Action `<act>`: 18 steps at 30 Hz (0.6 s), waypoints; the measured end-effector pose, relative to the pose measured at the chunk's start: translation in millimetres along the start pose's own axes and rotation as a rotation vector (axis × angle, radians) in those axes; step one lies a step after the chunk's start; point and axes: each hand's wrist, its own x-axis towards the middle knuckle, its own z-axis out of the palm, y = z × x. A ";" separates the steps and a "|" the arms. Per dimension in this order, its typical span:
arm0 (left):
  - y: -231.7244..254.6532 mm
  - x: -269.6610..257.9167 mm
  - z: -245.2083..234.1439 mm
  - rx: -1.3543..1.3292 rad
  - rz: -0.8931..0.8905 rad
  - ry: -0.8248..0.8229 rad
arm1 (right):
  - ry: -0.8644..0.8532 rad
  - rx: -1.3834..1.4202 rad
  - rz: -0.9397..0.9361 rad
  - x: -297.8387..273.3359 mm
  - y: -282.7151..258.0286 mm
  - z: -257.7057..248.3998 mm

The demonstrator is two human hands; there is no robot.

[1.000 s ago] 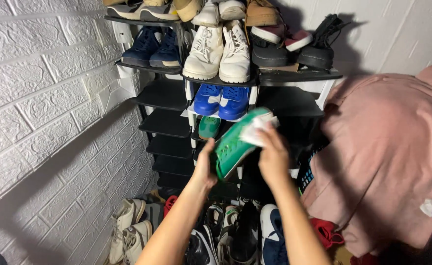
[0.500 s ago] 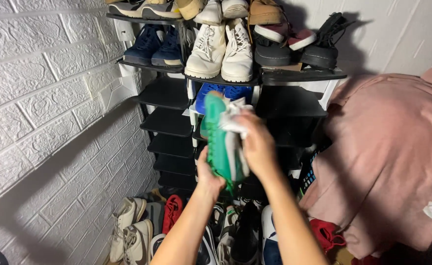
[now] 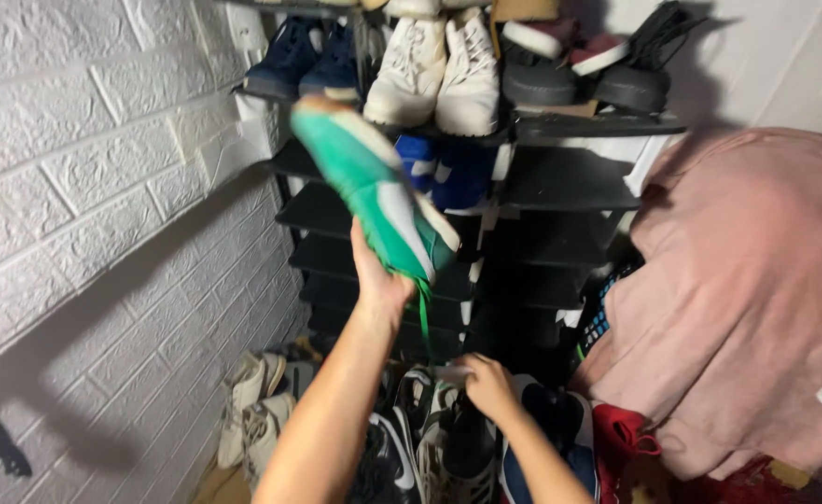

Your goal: The person wipes a green sneaker with a white cloth, then ties the laces and places it on a shoe rack. The person repeats the same process with the matching green sneaker, wiping it and tying the laces before placing it on the rack.

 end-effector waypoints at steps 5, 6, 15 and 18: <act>10.8 8.4 -16.4 0.170 -0.103 -0.064 | -0.124 -0.223 0.059 -5.8 -26.1 -23.9; 10.8 10.4 -17.8 0.214 -0.145 -0.047 | -0.142 -0.313 0.062 -6.7 -28.3 -26.7; 28.6 31.6 -55.2 0.917 -0.222 -0.061 | -0.046 0.392 0.061 48.8 220.8 26.2; 33.9 15.8 -31.5 1.638 -0.218 -0.392 | 0.143 0.942 0.427 60.8 87.7 -86.0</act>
